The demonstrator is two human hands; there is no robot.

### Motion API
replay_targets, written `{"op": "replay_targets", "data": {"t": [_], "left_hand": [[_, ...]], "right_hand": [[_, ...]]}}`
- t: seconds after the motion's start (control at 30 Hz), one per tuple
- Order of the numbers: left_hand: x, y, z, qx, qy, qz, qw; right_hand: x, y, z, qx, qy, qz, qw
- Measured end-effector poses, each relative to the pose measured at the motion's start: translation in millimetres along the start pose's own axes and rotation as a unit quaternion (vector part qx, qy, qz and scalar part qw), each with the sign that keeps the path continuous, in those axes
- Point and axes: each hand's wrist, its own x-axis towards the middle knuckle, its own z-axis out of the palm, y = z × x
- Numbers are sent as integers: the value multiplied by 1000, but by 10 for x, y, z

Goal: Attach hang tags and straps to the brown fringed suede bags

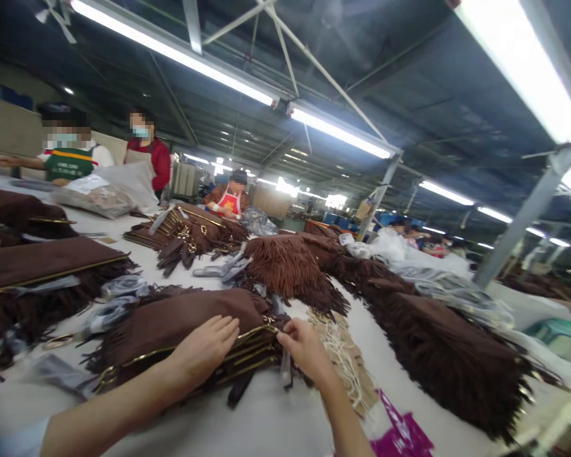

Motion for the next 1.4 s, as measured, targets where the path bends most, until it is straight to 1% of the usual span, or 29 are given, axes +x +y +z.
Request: {"op": "replay_targets", "data": {"t": [0.07, 0.1, 0.17, 0.27, 0.3, 0.37, 0.4, 0.43, 0.47, 0.53, 0.57, 0.6, 0.63, 0.7, 0.8, 0.93, 0.97, 1.0, 1.1, 1.13, 1.17, 1.23, 1.27, 1.33, 1.37, 1.4], "left_hand": [[-26, -38, 31, -27, 11, -4, 1000], [-30, -46, 6, -58, 14, -10, 998], [-13, -19, -98, -151, 35, -21, 988], [51, 133, -263, -298, 101, -25, 949], [79, 192, -287, -335, 122, -29, 934], [142, 271, -280, -399, 146, -46, 904], [172, 285, -258, -438, 145, -59, 885], [197, 286, -235, -484, 135, -80, 861], [216, 280, -215, -538, 119, -107, 828], [239, 262, -202, -644, 78, -160, 744], [245, 258, -209, -684, 63, -176, 705], [251, 256, -226, -710, 55, -178, 679], [259, 256, -248, -723, 55, -169, 668], [288, 256, -300, -724, 65, -145, 671], [359, 245, -361, -714, 69, -132, 685], [430, 226, -407, -700, 84, -160, 691], [433, 221, -417, -692, 86, -168, 697], [430, 215, -425, -676, 89, -173, 711], [388, 179, -439, -599, 111, -167, 775], [368, 160, -439, -584, 113, -167, 787], [347, 137, -437, -580, 104, -171, 790], [314, 82, -433, -581, 68, -184, 790], [302, 55, -434, -561, 55, -191, 804], [291, 15, -454, -479, 56, -202, 853], [291, 7, -472, -430, 67, -205, 877], [294, 8, -496, -388, 79, -208, 894]], "right_hand": [[-67, -99, -65, 53, -17, 21, 998], [-98, -163, -66, 79, -19, 29, 996], [-152, -319, -18, 126, -25, 31, 991], [-237, -560, 79, 182, -46, -9, 982], [-263, -612, 94, 197, -49, -21, 979], [-286, -638, 95, 232, -54, -17, 971], [-280, -617, 87, 248, -54, -3, 967], [-266, -582, 76, 259, -49, 14, 964], [-247, -542, 65, 265, -39, 30, 963], [-222, -481, 51, 265, -18, 48, 963], [-221, -470, 48, 260, -18, 52, 964], [-226, -473, 46, 255, -28, 53, 965], [-233, -489, 42, 245, -42, 46, 967], [-237, -539, 23, 213, -60, 22, 975], [-192, -594, -48, 170, -47, 1, 984], [-103, -585, -143, 134, -71, -31, 988], [-87, -577, -150, 126, -74, -38, 989], [-75, -568, -151, 120, -76, -42, 989], [-58, -540, -127, 114, -80, -58, 989], [-57, -529, -118, 121, -81, -60, 988], [-54, -515, -111, 130, -83, -61, 986], [-37, -488, -96, 163, -97, -44, 981], [-23, -480, -86, 169, -103, -37, 980], [7, -489, -56, 159, -104, -32, 981], [20, -508, -38, 145, -94, -36, 984], [31, -533, -20, 128, -76, -44, 988]]}}
